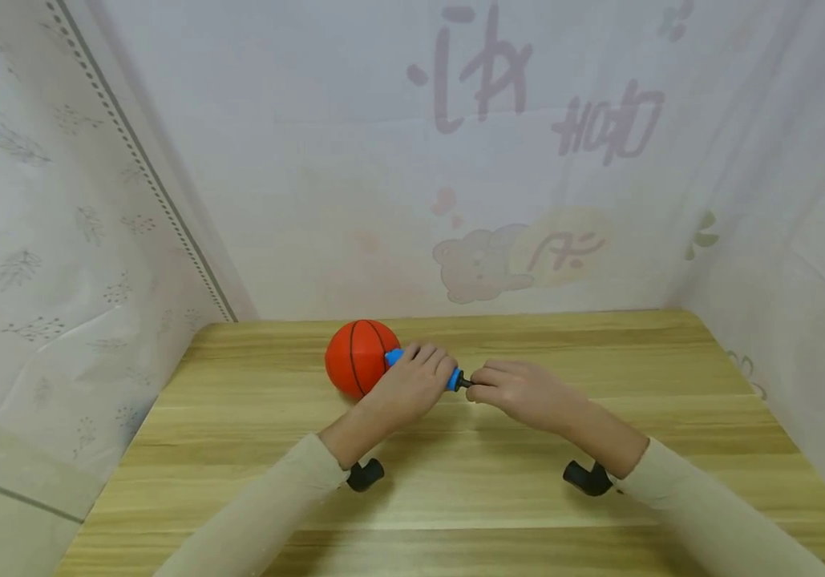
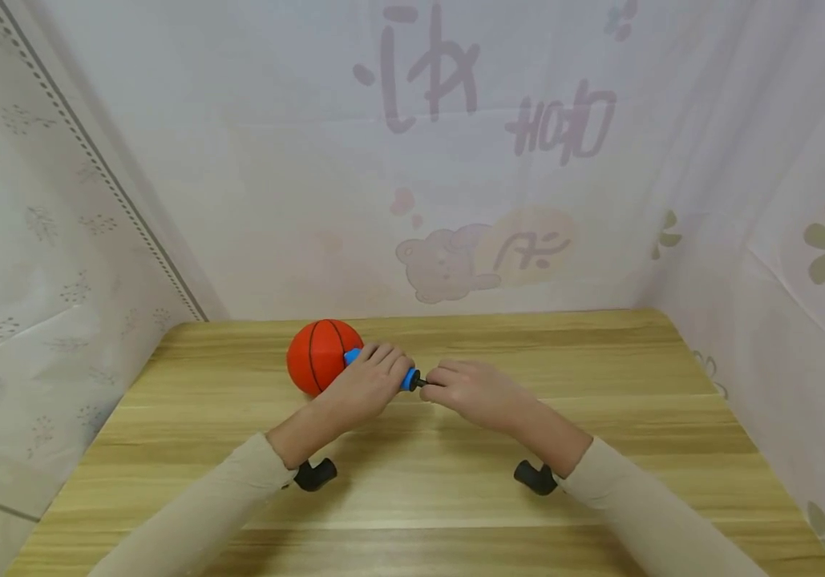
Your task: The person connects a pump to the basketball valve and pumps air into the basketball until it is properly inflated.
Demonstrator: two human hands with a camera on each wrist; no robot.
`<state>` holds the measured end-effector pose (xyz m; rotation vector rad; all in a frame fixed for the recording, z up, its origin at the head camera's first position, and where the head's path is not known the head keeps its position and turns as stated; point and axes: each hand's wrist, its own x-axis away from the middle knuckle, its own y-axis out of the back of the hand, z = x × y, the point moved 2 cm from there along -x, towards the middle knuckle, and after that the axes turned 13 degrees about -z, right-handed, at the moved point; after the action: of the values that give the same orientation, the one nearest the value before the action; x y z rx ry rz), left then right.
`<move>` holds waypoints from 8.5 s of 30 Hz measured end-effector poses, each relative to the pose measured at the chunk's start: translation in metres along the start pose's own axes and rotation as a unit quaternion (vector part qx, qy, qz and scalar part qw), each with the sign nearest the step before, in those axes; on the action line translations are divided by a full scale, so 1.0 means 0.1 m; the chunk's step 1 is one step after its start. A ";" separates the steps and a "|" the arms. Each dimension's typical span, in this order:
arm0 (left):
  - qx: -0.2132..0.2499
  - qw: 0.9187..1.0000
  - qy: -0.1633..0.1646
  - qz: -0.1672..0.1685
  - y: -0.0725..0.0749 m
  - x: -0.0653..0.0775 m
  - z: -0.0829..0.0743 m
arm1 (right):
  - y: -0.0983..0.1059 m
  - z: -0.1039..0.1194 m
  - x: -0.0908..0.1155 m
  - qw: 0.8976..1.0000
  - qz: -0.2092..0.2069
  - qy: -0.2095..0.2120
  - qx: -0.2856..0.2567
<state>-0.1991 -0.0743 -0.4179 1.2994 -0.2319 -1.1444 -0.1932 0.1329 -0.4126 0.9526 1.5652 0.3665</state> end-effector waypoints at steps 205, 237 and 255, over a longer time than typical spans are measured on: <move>-0.013 1.000 -0.006 0.002 -0.05 -0.03 0.03 | 0.47 0.12 0.40 0.997 -0.011 0.060 0.056; -0.031 0.999 -0.008 0.006 0.00 -0.02 -0.02 | 0.04 0.03 0.04 0.997 -0.026 0.061 0.051; -0.003 1.000 -0.013 -0.012 0.00 0.00 0.02 | 0.60 0.16 0.53 0.996 -0.014 0.067 0.050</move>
<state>-0.2010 -0.0756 -0.4173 1.2857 -0.2323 -1.1819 -0.1540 0.2044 -0.4106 0.9996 1.7309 0.3414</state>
